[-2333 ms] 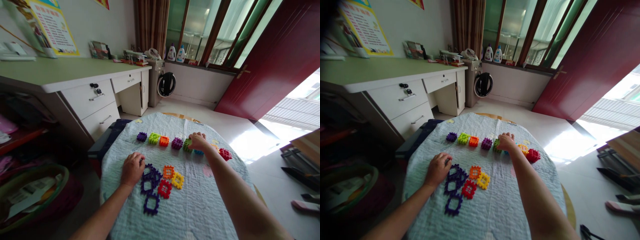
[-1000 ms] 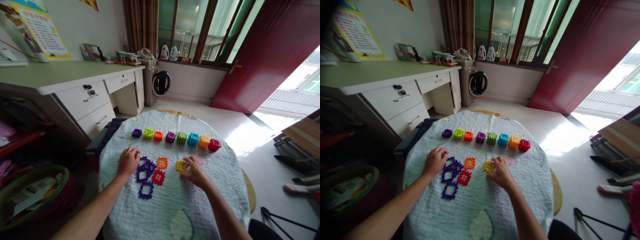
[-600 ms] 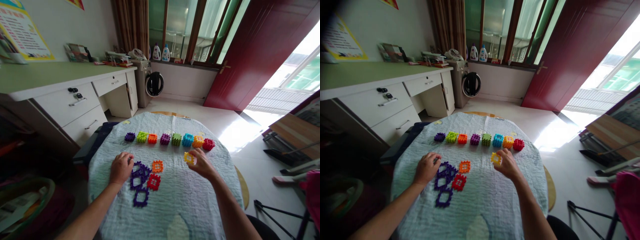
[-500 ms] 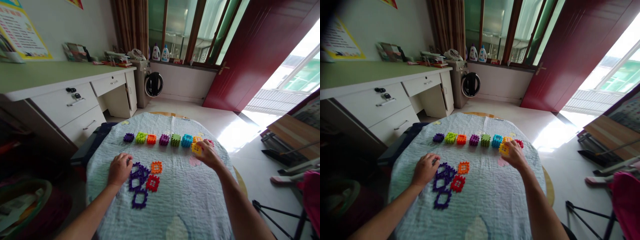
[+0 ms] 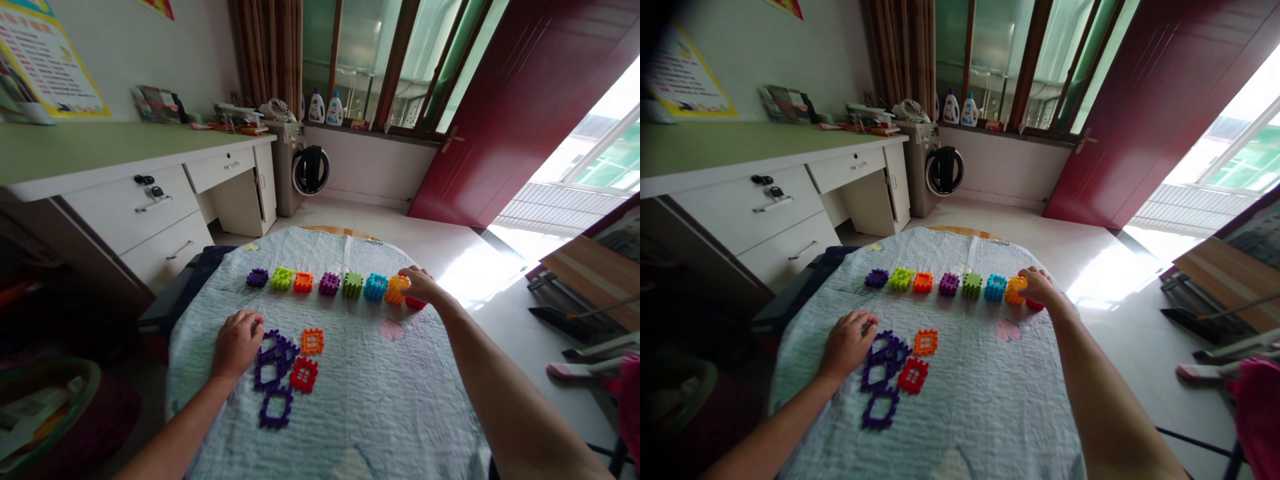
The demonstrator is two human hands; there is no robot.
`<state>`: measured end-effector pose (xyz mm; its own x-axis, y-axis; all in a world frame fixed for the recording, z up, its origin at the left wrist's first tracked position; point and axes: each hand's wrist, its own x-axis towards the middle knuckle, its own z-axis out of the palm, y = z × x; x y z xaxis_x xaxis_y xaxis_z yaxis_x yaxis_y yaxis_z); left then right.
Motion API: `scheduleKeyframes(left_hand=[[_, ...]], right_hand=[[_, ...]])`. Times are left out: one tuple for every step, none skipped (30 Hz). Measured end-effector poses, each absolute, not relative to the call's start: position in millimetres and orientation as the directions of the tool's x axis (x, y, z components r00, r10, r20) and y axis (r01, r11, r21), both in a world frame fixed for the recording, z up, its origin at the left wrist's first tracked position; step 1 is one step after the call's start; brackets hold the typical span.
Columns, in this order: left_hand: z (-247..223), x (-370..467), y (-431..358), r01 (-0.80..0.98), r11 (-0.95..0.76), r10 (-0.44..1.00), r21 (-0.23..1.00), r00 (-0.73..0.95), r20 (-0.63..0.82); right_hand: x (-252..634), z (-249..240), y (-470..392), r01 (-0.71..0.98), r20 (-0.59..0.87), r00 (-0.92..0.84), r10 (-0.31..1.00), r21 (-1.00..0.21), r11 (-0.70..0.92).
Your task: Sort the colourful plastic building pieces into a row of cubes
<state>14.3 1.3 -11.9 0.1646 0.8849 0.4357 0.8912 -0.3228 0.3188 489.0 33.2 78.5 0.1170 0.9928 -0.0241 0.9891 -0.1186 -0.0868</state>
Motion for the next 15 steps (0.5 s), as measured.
scheduleKeyframes(left_hand=[[-11.6, 14.4, 1.1, 0.892, -0.321, 0.886, 0.318, 0.163, 0.435], [-11.3, 14.6, 1.0, 0.893, -0.319, 0.886, 0.319, 0.161, 0.435], [-11.1, 14.7, 0.9, 0.893, -0.318, 0.886, 0.318, 0.161, 0.435], [-10.8, 14.8, 0.9, 0.893, -0.318, 0.886, 0.319, 0.161, 0.434], [-10.7, 14.9, 0.9, 0.892, -0.319, 0.886, 0.319, 0.161, 0.434], [-10.6, 15.0, 0.9, 0.892, -0.319, 0.886, 0.320, 0.162, 0.434], [-10.7, 15.0, 0.9, 0.891, -0.320, 0.886, 0.321, 0.162, 0.434], [-11.0, 15.0, 0.9, 0.891, -0.320, 0.886, 0.321, 0.162, 0.434], [-11.4, 15.0, 0.9, 0.891, -0.320, 0.886, 0.321, 0.162, 0.434], [-11.9, 14.9, 1.0, 0.891, -0.320, 0.886, 0.322, 0.161, 0.435], [-12.5, 14.8, 1.0, 0.891, -0.321, 0.885, 0.322, 0.161, 0.436], [-13.0, 14.6, 1.1, 0.891, -0.320, 0.885, 0.322, 0.160, 0.437], [-13.6, 14.4, 1.3, 0.890, -0.321, 0.884, 0.323, 0.160, 0.438], [-14.1, 14.3, 1.4, 0.889, -0.323, 0.883, 0.323, 0.161, 0.440], [-14.4, 14.2, 1.6, 0.889, -0.324, 0.882, 0.324, 0.160, 0.443]], right_hand=[[488.3, 77.5, 33.9, 0.989, -0.026, 0.118, 0.993, -0.088, -0.120], [487.8, 76.8, 34.3, 0.989, -0.027, 0.120, 0.992, -0.088, -0.122], [487.6, 76.5, 34.3, 0.988, -0.029, 0.122, 0.992, -0.088, -0.124], [487.8, 76.7, 33.8, 0.988, -0.027, 0.124, 0.992, -0.089, -0.125], [488.4, 77.6, 32.5, 0.988, -0.018, 0.126, 0.992, -0.093, -0.127], [489.2, 78.9, 30.4, 0.987, 0.001, 0.128, 0.992, -0.101, -0.128], [490.2, 80.8, 27.1, 0.985, 0.030, 0.133, 0.991, -0.114, -0.129], [490.8, 83.0, 22.6, 0.983, 0.068, 0.138, 0.988, -0.133, -0.128], [490.9, 85.4, 16.6, 0.980, 0.114, 0.140, 0.984, -0.158, -0.121], [489.8, 87.9, 9.3, 0.977, 0.162, 0.138, 0.977, -0.186, -0.107], [487.2, 90.2, 0.6, 0.973, 0.206, 0.132, 0.970, -0.213, -0.087], [482.7, 92.2, -9.1, 0.969, 0.242, 0.122, 0.963, -0.239, -0.062], [476.2, 93.6, -19.6, 0.964, 0.266, 0.107, 0.958, -0.263, -0.034], [467.6, 94.4, -30.4, 0.958, 0.275, 0.095, 0.957, -0.285, -0.013], [457.1, 94.4, -41.3, 0.952, 0.262, 0.071, 0.963, -0.306, 0.014]])
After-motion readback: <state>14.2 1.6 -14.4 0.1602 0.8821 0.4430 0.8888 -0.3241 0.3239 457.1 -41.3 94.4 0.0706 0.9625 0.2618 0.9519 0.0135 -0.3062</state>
